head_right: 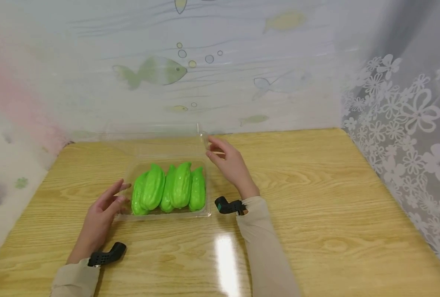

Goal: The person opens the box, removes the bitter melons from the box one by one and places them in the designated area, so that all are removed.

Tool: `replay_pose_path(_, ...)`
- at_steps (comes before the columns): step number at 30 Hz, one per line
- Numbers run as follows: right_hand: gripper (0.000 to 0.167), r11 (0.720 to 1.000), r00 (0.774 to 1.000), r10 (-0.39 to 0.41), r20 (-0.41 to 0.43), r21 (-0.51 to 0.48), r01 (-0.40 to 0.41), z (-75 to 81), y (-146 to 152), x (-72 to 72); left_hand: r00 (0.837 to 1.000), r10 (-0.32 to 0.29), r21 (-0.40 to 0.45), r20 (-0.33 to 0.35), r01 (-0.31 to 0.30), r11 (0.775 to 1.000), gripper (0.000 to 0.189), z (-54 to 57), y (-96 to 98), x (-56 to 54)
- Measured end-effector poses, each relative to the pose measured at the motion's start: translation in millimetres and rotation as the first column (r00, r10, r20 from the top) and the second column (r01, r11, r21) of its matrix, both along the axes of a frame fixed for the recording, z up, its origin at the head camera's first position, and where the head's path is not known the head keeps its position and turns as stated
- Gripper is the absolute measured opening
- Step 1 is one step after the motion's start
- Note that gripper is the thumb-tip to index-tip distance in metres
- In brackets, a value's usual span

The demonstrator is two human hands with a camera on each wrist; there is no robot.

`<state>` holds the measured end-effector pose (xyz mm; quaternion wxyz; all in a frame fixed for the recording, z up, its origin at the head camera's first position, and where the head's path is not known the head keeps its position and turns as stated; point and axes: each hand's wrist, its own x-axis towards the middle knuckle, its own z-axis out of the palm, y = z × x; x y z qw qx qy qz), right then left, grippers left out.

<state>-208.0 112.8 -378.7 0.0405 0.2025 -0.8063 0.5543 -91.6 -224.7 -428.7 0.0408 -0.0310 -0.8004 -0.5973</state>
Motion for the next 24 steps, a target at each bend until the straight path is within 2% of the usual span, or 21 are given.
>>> replay_pose_path(3, 0.041, 0.999, 0.999, 0.014, 0.035, -0.034, -0.013, -2.1, 3, 0.7, 1.000, -0.008, -0.008, 0.000, 0.008, 1.000, 0.050, 0.0, 0.0, 0.5)
replay_pose_path(6, 0.042, 0.998, 0.998, 0.038, 0.060, -0.057, -0.034, -1.3, 4, 1.9, 1.000, -0.020, -0.010, -0.005, 0.020, 1.000, 0.049, 0.5, 0.1, 1.3)
replay_pose_path(10, 0.040, 0.994, 0.995, 0.067, 0.076, -0.088, -0.060, 8.1, 2, 8.5, 1.000, -0.018, -0.044, -0.010, 0.017, 0.999, 0.048, 0.8, 0.1, 2.6)
replay_pose_path(15, 0.039, 0.980, 0.988, 0.113, 0.101, -0.178, -0.094, 17.1, -3, 15.5, 1.000, -0.013, -0.066, -0.010, 0.012, 0.998, 0.051, 0.3, -0.6, 1.9)
replay_pose_path(24, 0.034, 0.972, 0.988, 0.071, 0.138, -0.234, -0.037, 10.1, -8, 13.1, 1.000, -0.012, -0.071, 0.012, 0.013, 0.997, 0.053, -2.1, -0.9, 0.8)
